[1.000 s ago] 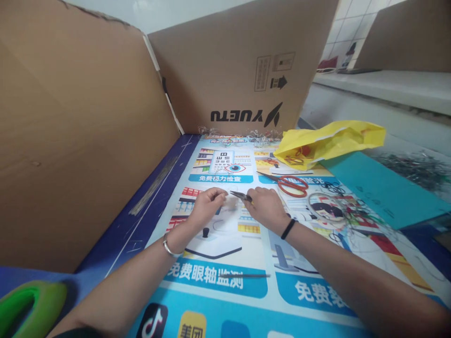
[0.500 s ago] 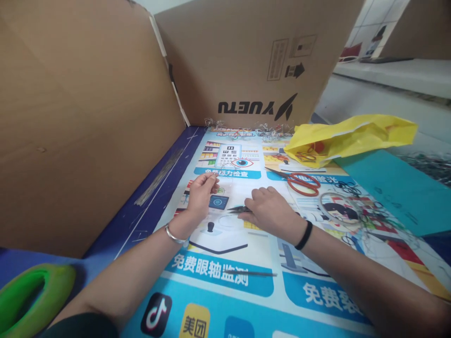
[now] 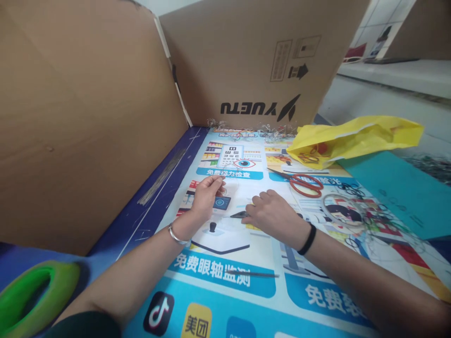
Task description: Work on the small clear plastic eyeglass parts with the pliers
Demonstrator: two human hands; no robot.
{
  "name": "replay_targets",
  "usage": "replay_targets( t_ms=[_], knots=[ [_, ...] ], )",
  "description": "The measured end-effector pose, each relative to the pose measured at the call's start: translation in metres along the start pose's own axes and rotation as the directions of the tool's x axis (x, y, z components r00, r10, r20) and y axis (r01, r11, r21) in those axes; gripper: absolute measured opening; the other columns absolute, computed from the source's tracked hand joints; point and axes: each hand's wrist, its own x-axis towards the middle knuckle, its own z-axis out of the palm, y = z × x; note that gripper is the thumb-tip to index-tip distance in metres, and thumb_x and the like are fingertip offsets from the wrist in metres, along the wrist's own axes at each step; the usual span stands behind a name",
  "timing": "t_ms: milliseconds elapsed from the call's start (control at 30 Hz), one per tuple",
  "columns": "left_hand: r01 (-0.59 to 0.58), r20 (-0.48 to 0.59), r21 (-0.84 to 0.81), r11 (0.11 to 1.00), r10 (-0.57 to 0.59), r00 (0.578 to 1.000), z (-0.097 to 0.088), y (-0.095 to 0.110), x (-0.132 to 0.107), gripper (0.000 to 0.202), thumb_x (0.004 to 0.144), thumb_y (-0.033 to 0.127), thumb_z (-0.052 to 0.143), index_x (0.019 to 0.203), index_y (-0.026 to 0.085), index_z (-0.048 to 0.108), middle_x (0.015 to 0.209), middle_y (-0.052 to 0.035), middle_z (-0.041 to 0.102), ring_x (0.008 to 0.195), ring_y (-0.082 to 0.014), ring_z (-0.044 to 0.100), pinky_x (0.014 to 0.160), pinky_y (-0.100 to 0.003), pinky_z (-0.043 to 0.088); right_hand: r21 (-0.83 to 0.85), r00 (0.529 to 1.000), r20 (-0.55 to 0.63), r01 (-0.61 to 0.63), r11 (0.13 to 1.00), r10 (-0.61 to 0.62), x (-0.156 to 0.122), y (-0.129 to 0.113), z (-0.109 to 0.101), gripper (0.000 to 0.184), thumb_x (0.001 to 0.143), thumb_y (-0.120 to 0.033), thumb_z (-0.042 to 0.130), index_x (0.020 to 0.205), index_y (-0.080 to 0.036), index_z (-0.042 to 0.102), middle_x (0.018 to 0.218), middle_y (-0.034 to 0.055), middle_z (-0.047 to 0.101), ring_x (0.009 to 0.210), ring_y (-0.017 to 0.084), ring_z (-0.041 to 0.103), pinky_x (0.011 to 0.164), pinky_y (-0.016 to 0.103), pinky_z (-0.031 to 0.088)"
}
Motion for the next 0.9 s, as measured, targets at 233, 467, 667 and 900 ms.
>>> replay_targets(
  t_ms=[233,467,667,900],
  knots=[
    [0.069,0.043,-0.079,0.994,-0.066,0.997,0.001,0.002,-0.003,0.025,0.067,0.038,0.064,0.08,0.016,0.061,0.072,-0.001,0.057,0.058,-0.0078,0.051,0.052,-0.021,0.039,-0.074,0.966,-0.03,-0.257,0.964,0.256,0.001,0.022,0.012,0.039,0.086,-0.049,0.04,0.078,-0.017,0.063,0.073,0.0079,0.061,0.073,0.019,0.053,0.064,0.031,0.021],
    [0.172,0.239,-0.035,0.984,-0.159,0.958,0.005,0.011,-0.011,0.019,0.07,0.033,0.065,0.079,0.017,0.06,0.085,-0.0047,0.06,0.069,-0.0107,0.055,0.054,-0.021,0.04,-0.074,0.884,-0.061,-0.467,0.881,0.464,0.002,0.035,0.022,0.053,0.087,-0.056,0.027,0.083,-0.018,0.064,0.077,0.0089,0.063,0.073,0.02,0.055,0.064,0.031,0.023],
    [0.273,0.381,-0.091,0.958,-0.22,0.898,0.009,0.012,-0.017,0.019,0.072,0.033,0.064,0.081,0.017,0.06,0.105,-0.007,0.06,0.072,-0.0105,0.057,0.055,-0.022,0.041,-0.027,0.888,-0.042,-0.46,0.888,0.458,0.003,0.031,0.017,0.054,0.088,-0.055,0.025,0.087,-0.018,0.064,0.079,0.0101,0.063,0.075,0.02,0.055,0.067,0.032,0.025],
    [0.296,0.416,-0.174,0.939,-0.202,0.886,0.008,0.012,-0.015,0.016,0.073,0.029,0.063,0.077,0.015,0.059,0.09,-0.0049,0.061,0.066,-0.0085,0.055,0.057,-0.022,0.042,0.019,0.898,-0.021,-0.439,0.898,0.439,0.004,0.027,0.017,0.049,0.087,-0.053,0.03,0.088,-0.017,0.063,0.08,0.0098,0.063,0.076,0.02,0.055,0.066,0.03,0.026]
  ],
)
